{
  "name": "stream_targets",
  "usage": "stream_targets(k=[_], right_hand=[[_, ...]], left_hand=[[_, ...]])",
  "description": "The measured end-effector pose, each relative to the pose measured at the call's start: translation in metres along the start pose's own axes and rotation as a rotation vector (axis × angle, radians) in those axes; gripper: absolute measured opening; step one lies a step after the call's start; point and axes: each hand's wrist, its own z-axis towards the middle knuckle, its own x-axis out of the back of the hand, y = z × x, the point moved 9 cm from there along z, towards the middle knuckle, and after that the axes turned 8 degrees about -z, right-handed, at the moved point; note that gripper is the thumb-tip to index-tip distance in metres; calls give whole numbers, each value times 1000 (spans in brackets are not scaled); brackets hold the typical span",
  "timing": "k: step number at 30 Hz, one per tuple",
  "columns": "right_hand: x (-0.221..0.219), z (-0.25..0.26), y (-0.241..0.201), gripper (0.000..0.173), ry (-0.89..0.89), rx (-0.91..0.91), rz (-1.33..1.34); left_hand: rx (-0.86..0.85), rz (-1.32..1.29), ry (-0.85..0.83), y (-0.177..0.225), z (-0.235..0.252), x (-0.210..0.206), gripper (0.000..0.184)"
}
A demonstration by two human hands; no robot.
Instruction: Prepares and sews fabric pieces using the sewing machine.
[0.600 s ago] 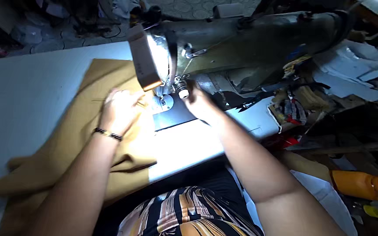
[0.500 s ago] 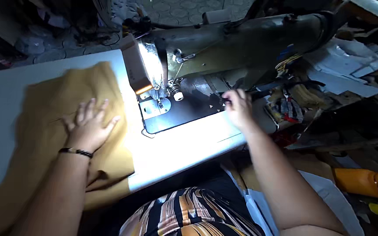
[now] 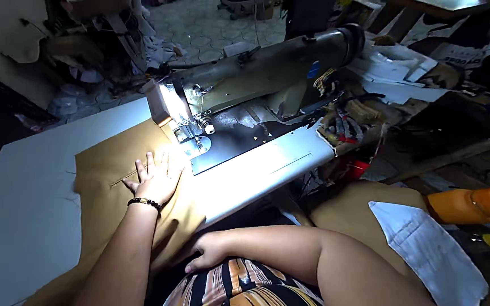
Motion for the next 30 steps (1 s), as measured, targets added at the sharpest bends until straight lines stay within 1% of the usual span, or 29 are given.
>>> stream_targets(k=[2,3,4,5,6,7,8,9,10,12,13,14,16,18,19,20,21,22,23,24,25,26,27,28,29,30], right_hand=[[19,-22,-20,25,128,161,-48],[39,-45,-25,23,227,202,2],[63,-76,-25,22,329,178,103],[87,-110,-19,20,465,128,201],[110,-146,-9,19,604,57,237],[128,-179,5,25,719,-45,194],[141,-207,18,30,791,-145,119],[148,-228,29,35,834,-222,47],[154,-244,37,40,855,-287,-35],[160,-259,34,48,832,-371,-226],[159,-260,22,52,782,-372,-328],[155,-255,4,55,723,-332,-432],[130,-235,-43,57,579,-126,-567],[90,-207,-75,46,370,78,-614],[71,-194,-79,48,284,130,-651],[56,-183,-74,54,198,140,-662],[51,-175,-67,54,140,122,-659],[56,-169,-60,47,149,98,-639],[74,-163,-53,34,244,68,-603],[100,-159,-45,21,414,19,-574],[130,-154,-34,24,627,-67,-587],[156,-148,-22,32,806,-183,-615],[174,-139,-13,41,893,-292,-631],[182,-125,-8,48,904,-358,-638],[180,-109,-10,47,881,-362,-668],[170,-92,-20,42,846,-293,-754]], left_hand=[[-39,55,-34,-14,1,4,70],[-91,83,-35,-24,1,7,67],[-167,96,-23,-34,-1,11,64],[-268,78,-1,-43,-4,14,63],[-378,15,29,-51,-10,15,63],[-467,-62,65,-56,-16,14,66],[-517,-134,96,-59,-22,13,73],[-534,-183,131,-60,-25,12,78],[-532,-230,159,-61,-26,12,79],[-521,-295,223,-62,-24,16,75],[-515,-336,259,-64,-21,19,73],[-508,-397,302,-65,-19,23,72],[-507,-531,397,-71,-16,28,71],[-469,-577,492,-76,-13,29,76],[-419,-545,519,-76,-15,30,78],[-338,-492,507,-75,-16,30,82],[-238,-447,448,-73,-18,30,88],[-147,-396,424,-72,-19,31,99],[-80,-315,452,-71,-21,33,111],[-55,-247,510,-69,-26,37,117],[-79,-205,580,-66,-33,40,116],[-169,-172,676,-60,-40,43,109],[-320,-148,781,-51,-48,44,91],[-489,-140,837,-42,-54,40,66],[-649,-158,833,-34,-57,35,40],[-762,-184,742,-28,-56,32,29]])
